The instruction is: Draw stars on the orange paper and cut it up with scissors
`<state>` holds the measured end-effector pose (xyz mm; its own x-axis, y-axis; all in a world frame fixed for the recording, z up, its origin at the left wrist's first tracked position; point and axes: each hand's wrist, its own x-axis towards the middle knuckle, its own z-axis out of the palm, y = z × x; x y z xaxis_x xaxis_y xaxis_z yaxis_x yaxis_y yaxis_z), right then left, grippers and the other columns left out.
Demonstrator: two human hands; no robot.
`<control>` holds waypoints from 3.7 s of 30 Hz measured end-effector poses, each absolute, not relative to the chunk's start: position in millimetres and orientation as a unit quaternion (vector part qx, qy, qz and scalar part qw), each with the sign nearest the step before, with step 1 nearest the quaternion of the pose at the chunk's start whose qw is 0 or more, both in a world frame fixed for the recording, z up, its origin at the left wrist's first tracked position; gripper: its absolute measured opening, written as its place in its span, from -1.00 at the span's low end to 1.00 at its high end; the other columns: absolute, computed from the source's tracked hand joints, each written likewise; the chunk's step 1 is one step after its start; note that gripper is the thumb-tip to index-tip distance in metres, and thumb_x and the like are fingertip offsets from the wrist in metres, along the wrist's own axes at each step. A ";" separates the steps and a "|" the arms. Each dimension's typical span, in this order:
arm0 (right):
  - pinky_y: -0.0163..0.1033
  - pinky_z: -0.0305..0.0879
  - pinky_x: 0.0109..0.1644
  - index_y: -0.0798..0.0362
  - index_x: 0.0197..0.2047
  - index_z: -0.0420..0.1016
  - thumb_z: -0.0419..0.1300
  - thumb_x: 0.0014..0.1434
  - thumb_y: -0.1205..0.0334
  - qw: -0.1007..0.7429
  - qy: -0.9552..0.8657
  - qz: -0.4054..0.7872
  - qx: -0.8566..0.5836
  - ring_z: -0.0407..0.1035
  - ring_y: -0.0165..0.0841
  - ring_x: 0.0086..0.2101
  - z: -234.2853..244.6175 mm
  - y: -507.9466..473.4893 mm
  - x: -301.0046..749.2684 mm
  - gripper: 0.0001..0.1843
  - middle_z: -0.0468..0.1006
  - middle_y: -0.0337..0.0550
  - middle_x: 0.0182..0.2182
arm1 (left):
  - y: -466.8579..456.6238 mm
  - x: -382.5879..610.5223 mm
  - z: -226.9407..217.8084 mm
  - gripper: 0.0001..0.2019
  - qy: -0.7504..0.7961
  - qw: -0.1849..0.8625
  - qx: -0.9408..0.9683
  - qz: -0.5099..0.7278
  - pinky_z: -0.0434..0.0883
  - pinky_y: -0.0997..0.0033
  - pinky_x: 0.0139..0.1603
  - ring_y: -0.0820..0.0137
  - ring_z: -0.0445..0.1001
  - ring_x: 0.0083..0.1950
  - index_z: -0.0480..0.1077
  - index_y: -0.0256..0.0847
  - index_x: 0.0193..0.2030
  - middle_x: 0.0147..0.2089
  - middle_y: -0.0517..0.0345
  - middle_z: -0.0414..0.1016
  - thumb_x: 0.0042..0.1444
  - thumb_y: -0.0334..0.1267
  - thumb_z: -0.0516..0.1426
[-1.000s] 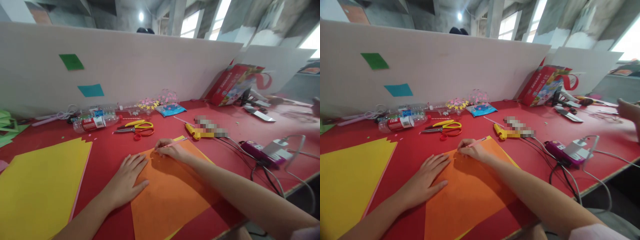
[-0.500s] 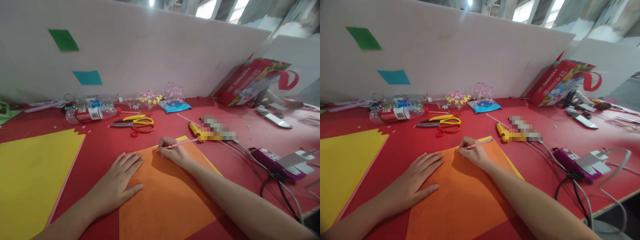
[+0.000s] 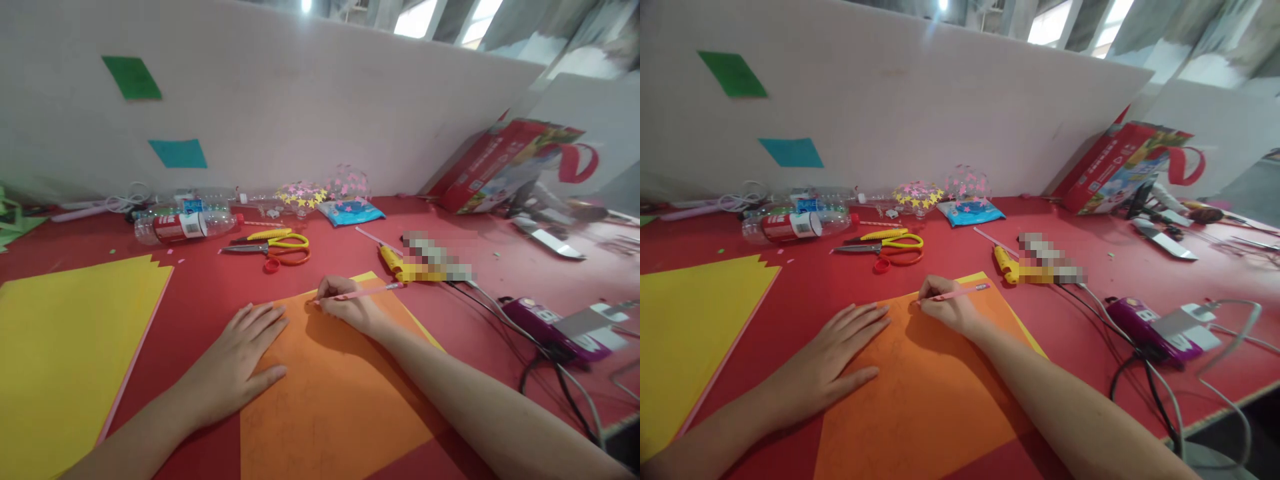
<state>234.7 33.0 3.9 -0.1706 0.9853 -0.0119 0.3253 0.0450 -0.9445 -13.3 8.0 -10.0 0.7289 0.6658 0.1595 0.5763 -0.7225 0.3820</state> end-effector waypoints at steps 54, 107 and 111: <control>-0.35 0.03 -0.58 -0.03 -0.55 0.17 0.03 -0.09 0.39 0.389 -0.623 0.404 -0.545 0.15 -0.46 -0.66 0.4 36.1 232.9 -0.87 0.31 -0.37 -0.69 | 9.4 -11.6 -5.8 -0.37 0.347 0.118 0.927 0.074 -0.06 -0.12 0.38 0.09 0.00 0.42 0.13 -0.22 0.37 0.42 -0.03 0.08 0.32 0.15 -0.11; -0.36 0.05 -0.56 -0.02 -0.56 0.15 0.06 -0.06 0.40 0.383 -0.658 0.322 -0.563 0.17 -0.43 -0.61 1.1 32.9 229.9 -0.84 0.28 -0.34 -0.68 | 8.1 -12.1 -4.7 -0.41 0.345 0.128 0.926 0.086 -0.07 -0.10 0.38 0.10 0.02 0.41 0.13 -0.15 0.37 0.41 -0.01 0.10 0.31 0.11 -0.06; -0.33 0.03 -0.54 -0.03 -0.57 0.14 0.04 -0.08 0.40 0.380 -0.654 0.307 -0.578 0.17 -0.41 -0.60 2.9 32.6 230.8 -0.83 0.28 -0.34 -0.69 | 8.6 -12.0 -4.6 -0.41 0.344 0.126 0.927 0.085 -0.06 -0.10 0.38 0.10 0.02 0.41 0.12 -0.14 0.37 0.41 -0.01 0.11 0.31 0.12 -0.06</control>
